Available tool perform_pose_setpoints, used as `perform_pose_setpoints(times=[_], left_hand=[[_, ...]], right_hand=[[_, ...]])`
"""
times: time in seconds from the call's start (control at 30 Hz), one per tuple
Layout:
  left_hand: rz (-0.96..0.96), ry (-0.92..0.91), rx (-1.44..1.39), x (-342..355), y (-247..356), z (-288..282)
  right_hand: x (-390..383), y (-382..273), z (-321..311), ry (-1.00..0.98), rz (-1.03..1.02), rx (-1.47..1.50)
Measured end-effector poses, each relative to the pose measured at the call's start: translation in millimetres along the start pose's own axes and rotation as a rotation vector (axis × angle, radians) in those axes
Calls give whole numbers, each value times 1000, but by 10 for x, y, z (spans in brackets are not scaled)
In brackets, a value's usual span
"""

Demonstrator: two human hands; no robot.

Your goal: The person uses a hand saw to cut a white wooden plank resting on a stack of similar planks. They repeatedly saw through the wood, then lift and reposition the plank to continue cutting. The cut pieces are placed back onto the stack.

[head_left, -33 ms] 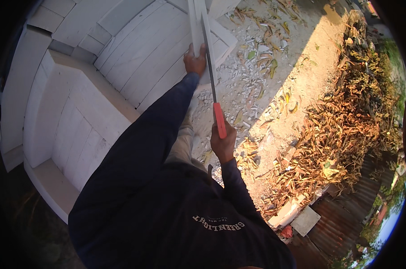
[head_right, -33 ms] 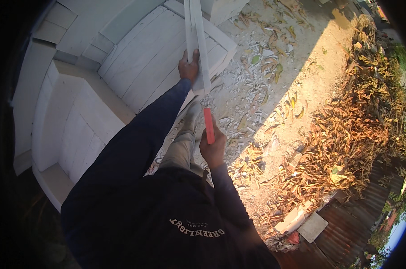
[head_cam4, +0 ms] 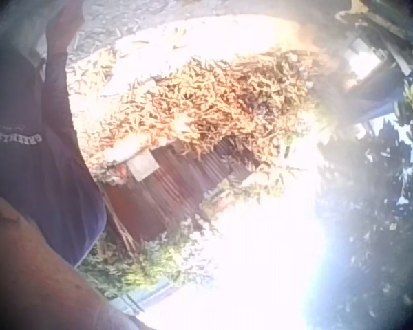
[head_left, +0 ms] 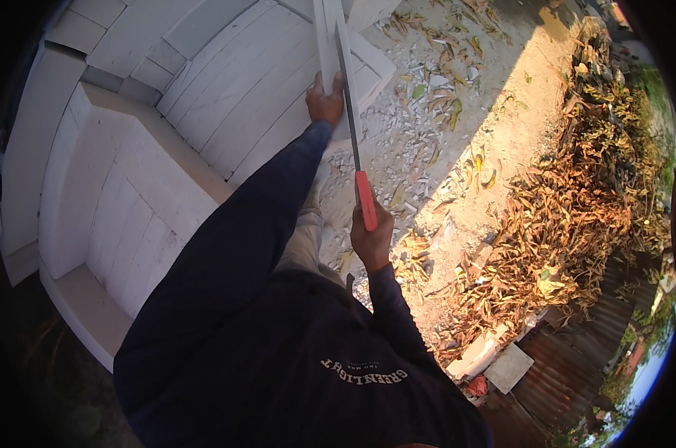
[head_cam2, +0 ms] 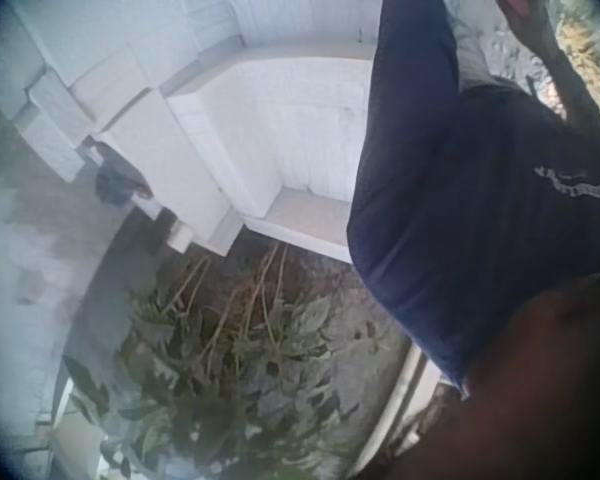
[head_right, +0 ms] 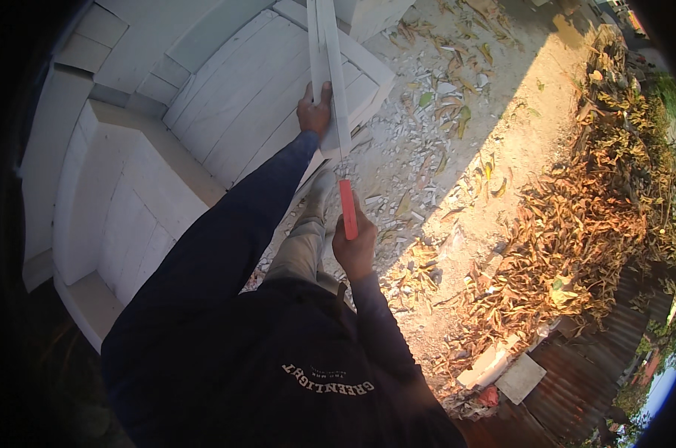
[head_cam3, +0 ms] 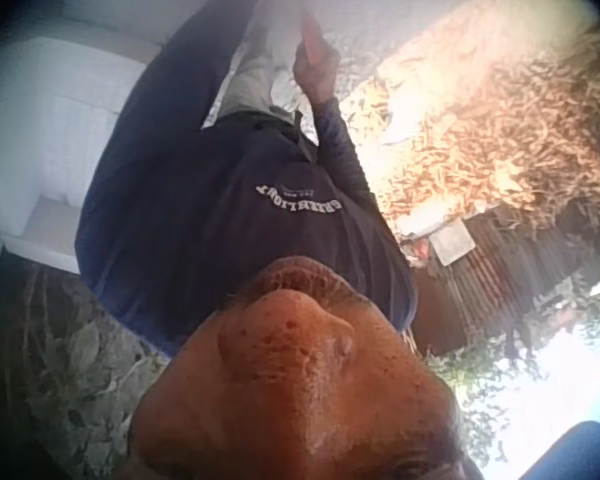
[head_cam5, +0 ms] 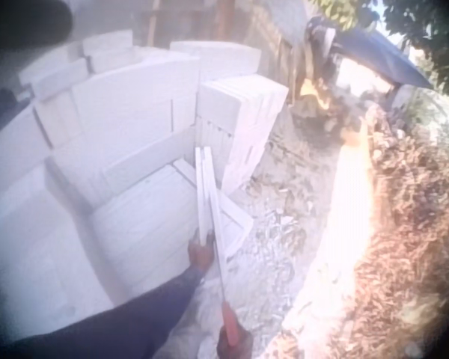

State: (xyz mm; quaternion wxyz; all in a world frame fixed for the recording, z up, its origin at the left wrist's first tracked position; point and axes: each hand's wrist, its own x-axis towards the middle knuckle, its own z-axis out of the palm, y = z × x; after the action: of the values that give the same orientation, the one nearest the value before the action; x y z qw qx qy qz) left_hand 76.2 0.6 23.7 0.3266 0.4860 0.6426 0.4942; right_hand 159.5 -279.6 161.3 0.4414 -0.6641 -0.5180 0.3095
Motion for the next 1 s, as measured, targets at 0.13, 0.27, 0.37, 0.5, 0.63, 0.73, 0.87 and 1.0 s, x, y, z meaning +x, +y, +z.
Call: perform_pose_setpoints(times=[0.13, 0.27, 0.37, 0.5, 0.63, 0.73, 0.87, 1.0], left_hand=[[37, 52, 70, 24, -15, 4], [-10, 29, 70, -5, 6, 4], [14, 49, 59, 3, 5, 7], [14, 46, 56, 20, -48, 15], [-14, 27, 9, -2, -41, 11], [-26, 5, -19, -5, -9, 13], [-18, 35, 44, 10, -61, 12], [-32, 32, 84, -23, -57, 21]], right_hand=[[-7, -4, 25, 16, 7, 29], [2, 2, -10, -26, 49, -19], [6, 65, 32, 35, -58, -48], [66, 60, 65, 26, -52, -72], [90, -32, 104, -11, 33, -122], [79, -65, 116, -31, 84, -156], [92, -63, 116, -18, 47, -160], [112, -98, 52, -68, 106, -113]])
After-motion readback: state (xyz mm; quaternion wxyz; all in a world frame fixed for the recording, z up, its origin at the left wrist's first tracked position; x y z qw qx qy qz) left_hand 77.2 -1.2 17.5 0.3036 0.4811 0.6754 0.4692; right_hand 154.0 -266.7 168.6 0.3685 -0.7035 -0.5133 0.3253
